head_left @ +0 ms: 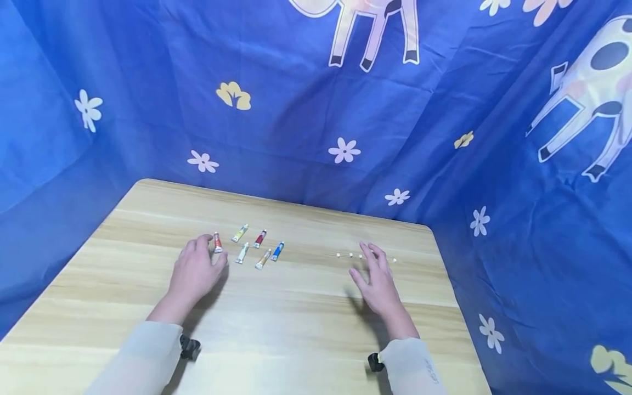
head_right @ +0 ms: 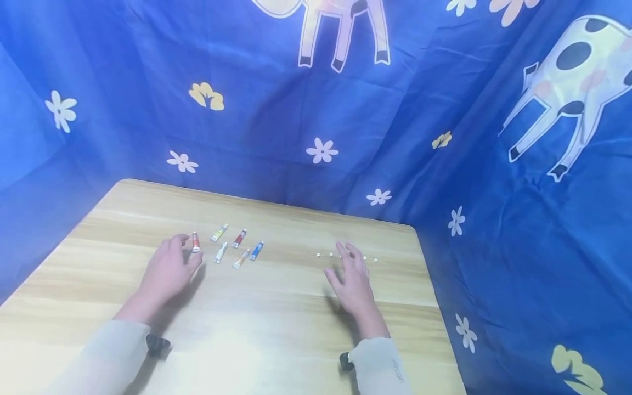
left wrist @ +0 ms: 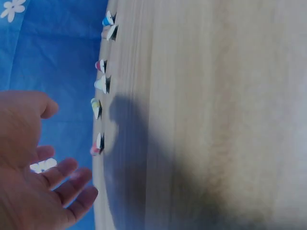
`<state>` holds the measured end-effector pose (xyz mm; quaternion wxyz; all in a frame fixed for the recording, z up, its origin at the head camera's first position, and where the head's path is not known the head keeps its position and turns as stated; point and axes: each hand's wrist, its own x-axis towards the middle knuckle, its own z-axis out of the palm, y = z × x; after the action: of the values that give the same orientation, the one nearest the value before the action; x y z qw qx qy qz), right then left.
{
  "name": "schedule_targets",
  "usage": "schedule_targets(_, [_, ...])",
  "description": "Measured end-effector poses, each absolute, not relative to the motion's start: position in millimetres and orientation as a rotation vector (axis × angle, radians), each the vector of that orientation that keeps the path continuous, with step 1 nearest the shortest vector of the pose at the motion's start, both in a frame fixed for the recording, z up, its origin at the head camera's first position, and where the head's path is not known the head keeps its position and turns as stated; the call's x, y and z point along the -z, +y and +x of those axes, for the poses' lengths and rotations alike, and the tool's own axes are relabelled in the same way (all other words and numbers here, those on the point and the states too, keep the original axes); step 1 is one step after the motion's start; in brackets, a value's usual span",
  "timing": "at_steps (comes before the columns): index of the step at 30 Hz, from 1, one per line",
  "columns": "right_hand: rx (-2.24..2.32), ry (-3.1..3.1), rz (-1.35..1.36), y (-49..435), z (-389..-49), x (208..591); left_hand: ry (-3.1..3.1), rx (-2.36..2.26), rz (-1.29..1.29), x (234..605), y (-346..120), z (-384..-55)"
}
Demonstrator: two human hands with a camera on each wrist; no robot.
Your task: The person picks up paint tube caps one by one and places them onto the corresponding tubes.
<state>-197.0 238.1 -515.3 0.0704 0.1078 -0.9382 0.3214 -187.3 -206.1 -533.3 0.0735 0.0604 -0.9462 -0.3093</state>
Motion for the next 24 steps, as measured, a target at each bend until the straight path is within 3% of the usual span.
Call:
schedule_targets(11, [-1.347, -2.623, 0.141, 282, -205, 539, -2.785, 1.248, 0.290, 545, -219, -205])
schedule_targets(18, [-1.524, -2.450, -0.137, 306, -207, 553, -2.788, 1.251, 0.326, 549, -221, -213])
schedule_targets(24, [-1.643, -2.389, -0.361, 319, -211, 539, -2.828, 1.134, 0.323, 555, -229, -231])
